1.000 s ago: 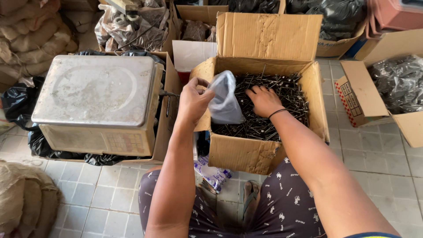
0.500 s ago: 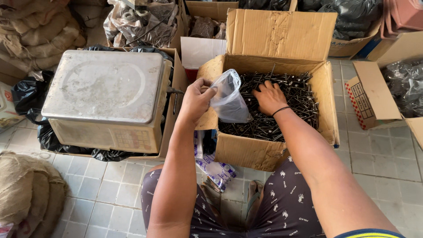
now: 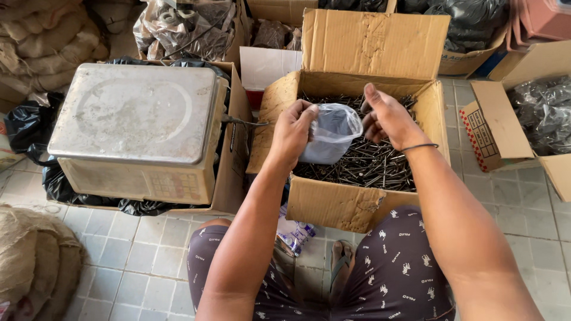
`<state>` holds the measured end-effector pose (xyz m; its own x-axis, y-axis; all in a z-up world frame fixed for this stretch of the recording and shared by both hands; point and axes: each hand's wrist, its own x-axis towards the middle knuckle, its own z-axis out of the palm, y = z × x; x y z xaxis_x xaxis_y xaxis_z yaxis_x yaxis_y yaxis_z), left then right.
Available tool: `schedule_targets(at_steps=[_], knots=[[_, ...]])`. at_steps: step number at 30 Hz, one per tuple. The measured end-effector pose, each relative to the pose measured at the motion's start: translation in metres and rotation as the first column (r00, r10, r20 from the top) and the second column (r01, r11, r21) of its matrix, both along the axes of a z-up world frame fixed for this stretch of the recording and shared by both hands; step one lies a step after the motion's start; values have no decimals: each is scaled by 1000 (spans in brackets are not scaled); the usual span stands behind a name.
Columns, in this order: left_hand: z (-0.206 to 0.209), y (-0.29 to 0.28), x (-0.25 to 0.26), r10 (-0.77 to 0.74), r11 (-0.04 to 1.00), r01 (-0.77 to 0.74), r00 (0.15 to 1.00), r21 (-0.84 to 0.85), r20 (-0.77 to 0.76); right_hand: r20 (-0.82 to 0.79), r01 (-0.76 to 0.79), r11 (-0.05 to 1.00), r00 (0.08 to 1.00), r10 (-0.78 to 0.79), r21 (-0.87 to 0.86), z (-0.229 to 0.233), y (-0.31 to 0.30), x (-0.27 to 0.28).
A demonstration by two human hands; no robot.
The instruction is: The person picks up groups of screws from a large cardboard box and places them into a small plastic bag.
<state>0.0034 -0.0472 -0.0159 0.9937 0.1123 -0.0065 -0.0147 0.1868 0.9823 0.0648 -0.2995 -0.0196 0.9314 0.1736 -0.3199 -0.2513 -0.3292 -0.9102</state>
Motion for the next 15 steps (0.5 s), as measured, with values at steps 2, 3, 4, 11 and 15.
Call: schedule_targets(at_steps=[2,3,4,11,15], knots=[[-9,5,6,46,998,-46,999,36,-5,12,-83,976,996,87,-199,68,35,-40],[-13,6,11,89,994,-88,996,70,-5,9,-155,907,985,172,-393,103,51,-60],[-5,5,5,86,994,-86,996,71,-3,11,-151,908,986,169,-391,75,49,-48],[21,8,-26,76,913,35,964,406,-254,39,40,991,999,-36,-126,-8,60,-23],[-51,7,10,111,921,-225,934,-318,-339,-283,331,759,938,-200,561,-45,51,-15]])
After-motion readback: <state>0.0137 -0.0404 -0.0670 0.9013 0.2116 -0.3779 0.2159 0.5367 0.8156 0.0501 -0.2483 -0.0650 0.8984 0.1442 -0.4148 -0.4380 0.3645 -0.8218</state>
